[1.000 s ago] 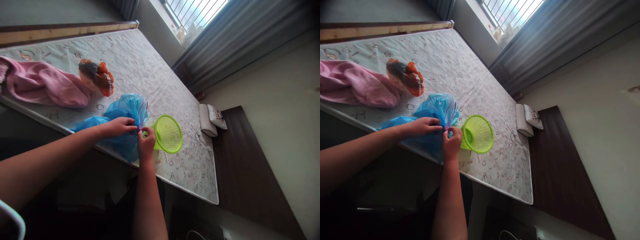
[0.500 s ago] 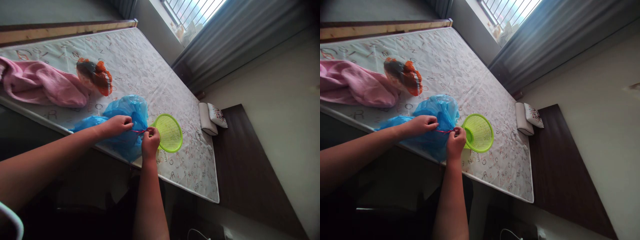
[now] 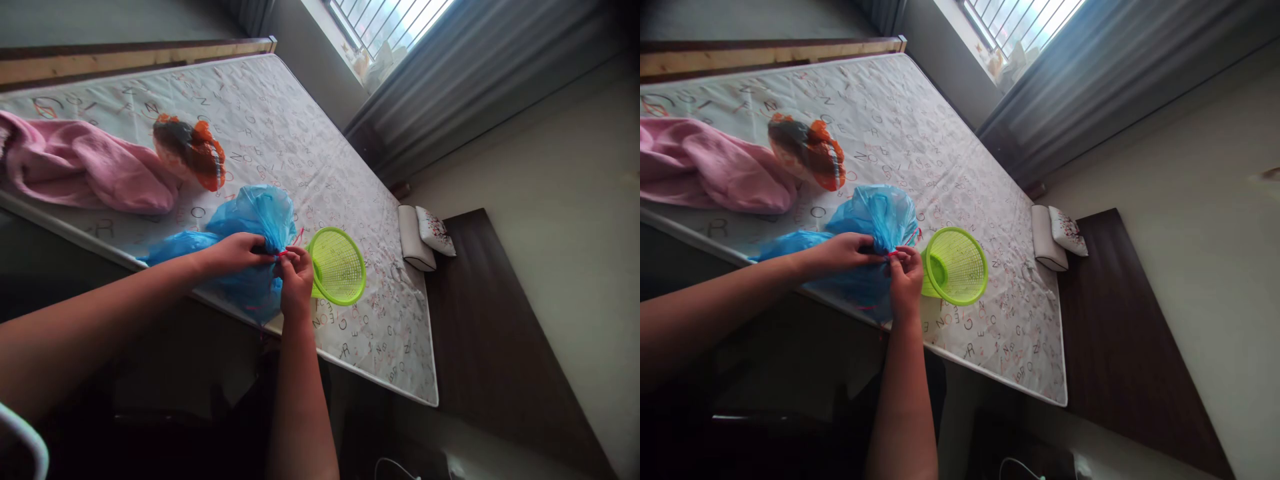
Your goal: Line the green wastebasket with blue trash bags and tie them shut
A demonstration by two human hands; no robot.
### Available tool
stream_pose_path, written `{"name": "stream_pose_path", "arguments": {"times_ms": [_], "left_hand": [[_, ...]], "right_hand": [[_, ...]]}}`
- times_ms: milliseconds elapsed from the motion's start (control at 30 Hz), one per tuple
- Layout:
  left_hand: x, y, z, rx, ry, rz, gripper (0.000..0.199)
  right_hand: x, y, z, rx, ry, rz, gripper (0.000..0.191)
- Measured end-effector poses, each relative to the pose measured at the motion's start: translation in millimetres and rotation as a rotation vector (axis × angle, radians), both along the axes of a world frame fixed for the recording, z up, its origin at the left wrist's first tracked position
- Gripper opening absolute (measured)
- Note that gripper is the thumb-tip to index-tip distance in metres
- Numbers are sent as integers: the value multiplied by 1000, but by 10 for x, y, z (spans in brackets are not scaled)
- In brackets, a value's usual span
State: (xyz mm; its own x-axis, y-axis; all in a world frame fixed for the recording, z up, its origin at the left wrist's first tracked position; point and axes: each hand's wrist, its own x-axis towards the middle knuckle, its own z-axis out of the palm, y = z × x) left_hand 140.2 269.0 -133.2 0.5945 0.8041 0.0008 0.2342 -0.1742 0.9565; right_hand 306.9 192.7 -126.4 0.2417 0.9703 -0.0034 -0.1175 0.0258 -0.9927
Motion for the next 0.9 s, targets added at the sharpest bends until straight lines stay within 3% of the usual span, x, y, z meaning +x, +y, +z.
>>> {"name": "stream_pose_path", "arguments": {"times_ms": [167, 267, 367, 467, 567, 667, 767, 900], "left_hand": [[-45, 2, 33, 111, 33, 21, 31], [-45, -3, 74, 46, 8, -10, 31], [-32, -11, 86, -28, 23, -100, 36], [-22, -25, 46, 6, 118, -145, 36], [-23, -33, 0, 63, 179, -171, 32], [-39, -17, -18, 66, 191, -172, 34], [-66, 16, -26, 90, 234, -71, 35], [-96, 42, -16, 138, 255, 93, 33]], "right_hand": [[71, 11, -44, -98, 65, 83, 37], [50, 3, 0, -81, -48, 69, 41], [29, -11, 36, -76, -269, -101, 34], [56, -6, 17, -116, -398, -319, 24], [98, 25, -14, -151, -181, -422, 24], [102, 53, 11, -197, 115, -415, 24], [88, 63, 78, -192, 297, -374, 20], [117, 73, 114, -166, 419, -421, 24]]}}
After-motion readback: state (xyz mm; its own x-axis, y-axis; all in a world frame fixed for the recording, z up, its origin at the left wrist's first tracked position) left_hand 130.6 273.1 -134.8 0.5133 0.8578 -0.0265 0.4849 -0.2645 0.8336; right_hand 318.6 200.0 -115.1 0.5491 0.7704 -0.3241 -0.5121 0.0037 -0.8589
